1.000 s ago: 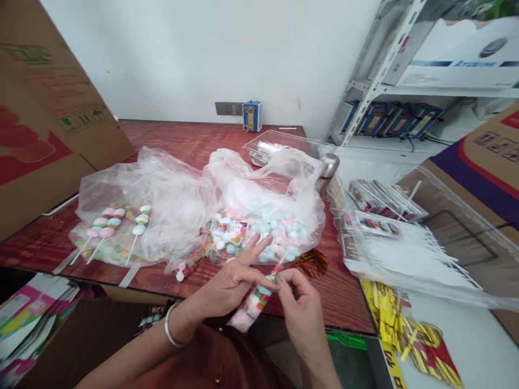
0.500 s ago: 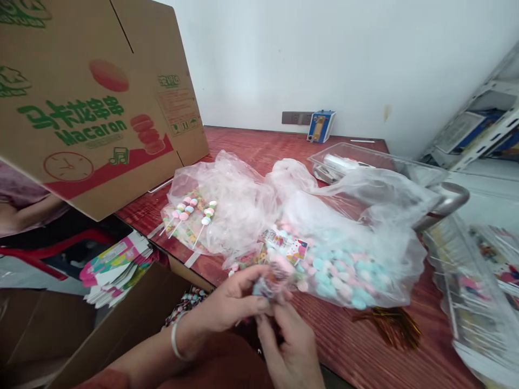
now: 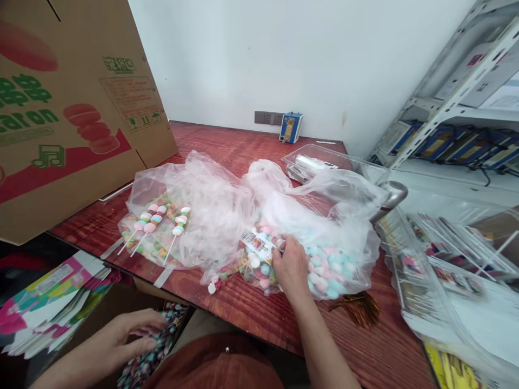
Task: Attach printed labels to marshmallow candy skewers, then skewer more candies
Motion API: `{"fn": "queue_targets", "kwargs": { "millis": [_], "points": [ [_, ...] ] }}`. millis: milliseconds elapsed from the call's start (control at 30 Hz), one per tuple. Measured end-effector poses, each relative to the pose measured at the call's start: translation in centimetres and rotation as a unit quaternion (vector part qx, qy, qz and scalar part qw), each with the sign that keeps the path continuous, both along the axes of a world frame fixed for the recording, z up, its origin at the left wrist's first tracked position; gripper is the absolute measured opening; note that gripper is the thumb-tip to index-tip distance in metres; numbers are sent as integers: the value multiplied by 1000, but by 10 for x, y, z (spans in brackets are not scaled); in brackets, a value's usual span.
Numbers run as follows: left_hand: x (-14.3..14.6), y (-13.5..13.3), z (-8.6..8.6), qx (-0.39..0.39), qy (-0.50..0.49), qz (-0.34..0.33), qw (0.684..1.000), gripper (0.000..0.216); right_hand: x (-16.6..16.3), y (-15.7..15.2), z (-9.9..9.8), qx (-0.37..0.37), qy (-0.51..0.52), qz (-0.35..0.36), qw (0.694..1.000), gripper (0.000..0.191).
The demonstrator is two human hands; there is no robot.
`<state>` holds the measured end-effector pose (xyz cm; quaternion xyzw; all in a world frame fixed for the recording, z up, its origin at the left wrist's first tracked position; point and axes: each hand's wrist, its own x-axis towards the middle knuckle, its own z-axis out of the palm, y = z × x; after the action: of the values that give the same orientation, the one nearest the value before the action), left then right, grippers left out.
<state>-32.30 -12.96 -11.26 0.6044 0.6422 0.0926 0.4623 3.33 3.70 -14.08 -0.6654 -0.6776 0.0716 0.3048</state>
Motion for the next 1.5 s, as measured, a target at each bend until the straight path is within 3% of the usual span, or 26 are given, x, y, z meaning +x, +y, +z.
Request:
{"fn": "queue_targets", "kwargs": {
  "millis": [67,167,267,400,567,700,833,900,1033,1200,1300,1433,1500],
  "points": [
    [42,19,15,14,-106,-52,993,31,-2,2,-1,-2,-7,-1,1000,25],
    [101,52,29,0,-282,-149,948,32,0,-3,0,0,-31,-4,1000,19],
    [148,79,29,28,-330,-196,923,29,3,-8,-1,0,-60,-9,998,17],
    [187,99,21,35,-360,-176,916,27,4,-11,-3,-3,-79,4,997,15],
    [212,107,3,-62,-440,-77,893,24,8,-9,7,26,-99,39,994,21],
    [226,109,-13,-148,-502,18,852,35,17,-5,19,77,-138,68,985,21],
    [239,113,-18,-204,-549,107,803,43,25,-1,27,78,-135,87,984,21],
    [244,114,-17,-211,-549,116,801,43,25,-1,25,55,-116,82,988,15],
    [249,111,-19,-222,-498,86,834,40,19,-4,14,-30,-45,51,997,13],
    [248,101,-23,-227,-512,90,824,38,17,-2,16,-16,3,49,999,17],
    [251,105,-25,-212,-598,119,764,39,21,-6,34,-7,35,63,997,23],
    [260,122,-20,-212,-753,171,600,36,34,-22,67,-30,148,110,982,21],
    [266,128,-12,-211,-782,191,555,31,44,-34,79,-39,197,123,972,17]
  ]
}}
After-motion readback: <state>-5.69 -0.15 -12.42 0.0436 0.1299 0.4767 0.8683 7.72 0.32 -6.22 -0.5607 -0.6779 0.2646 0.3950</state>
